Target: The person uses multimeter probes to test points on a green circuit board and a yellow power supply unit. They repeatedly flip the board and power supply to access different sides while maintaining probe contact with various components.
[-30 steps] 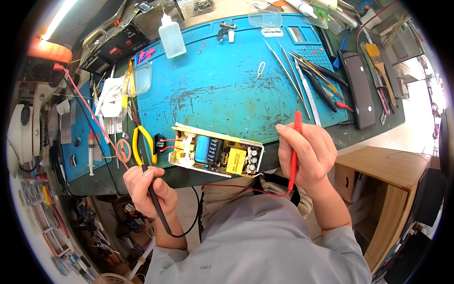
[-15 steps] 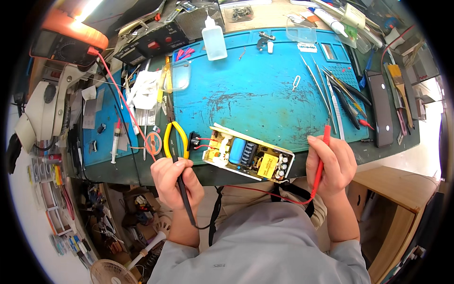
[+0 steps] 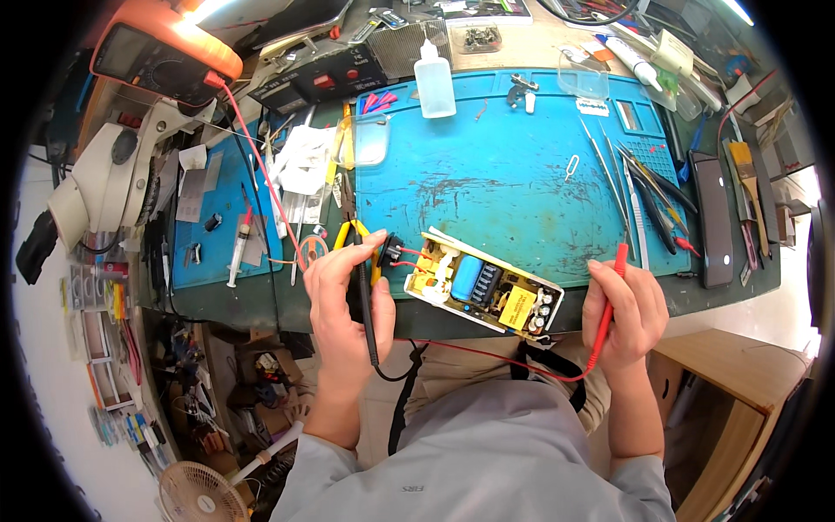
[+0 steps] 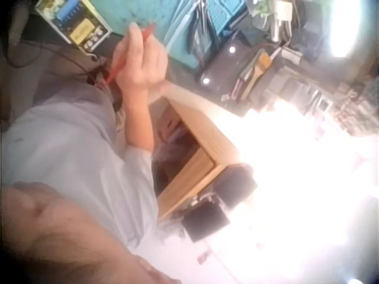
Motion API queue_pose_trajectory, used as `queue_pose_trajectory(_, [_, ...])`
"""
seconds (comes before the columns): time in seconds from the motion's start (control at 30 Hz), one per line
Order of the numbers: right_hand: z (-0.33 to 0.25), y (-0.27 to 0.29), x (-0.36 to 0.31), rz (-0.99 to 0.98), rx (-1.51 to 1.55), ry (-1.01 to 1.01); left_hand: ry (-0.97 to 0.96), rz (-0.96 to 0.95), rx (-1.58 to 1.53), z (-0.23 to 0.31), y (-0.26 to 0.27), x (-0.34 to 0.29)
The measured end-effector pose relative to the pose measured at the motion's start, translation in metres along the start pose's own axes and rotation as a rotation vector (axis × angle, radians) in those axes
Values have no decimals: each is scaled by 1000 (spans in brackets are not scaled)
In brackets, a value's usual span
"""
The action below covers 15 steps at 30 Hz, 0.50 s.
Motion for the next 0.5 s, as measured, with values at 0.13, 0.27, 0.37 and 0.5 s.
queue_pose_trajectory(0.13, [1, 0, 0, 14, 23, -1, 45, -248, -91, -6, 1, 15])
queue_pose_trajectory(0.27, [0, 0, -1, 25, 19, 9, 11, -387, -54, -8, 10, 32])
queue_pose_trajectory(0.37, [0, 1, 0, 27, 20, 5, 73, -402, -165, -18, 15, 34])
queue_pose_trajectory(0.5, [0, 1, 1, 12, 17, 5, 78, -309, -355, -33, 14, 31])
Point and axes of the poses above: each hand's wrist, its own x-axis towards the middle knuckle, its own y-axis out of the back of the hand, z = x × y, the point moved 5 cm from there along x, towards the middle knuckle, and after that the axes turned 7 degrees about -y, right-handed, at the moved point
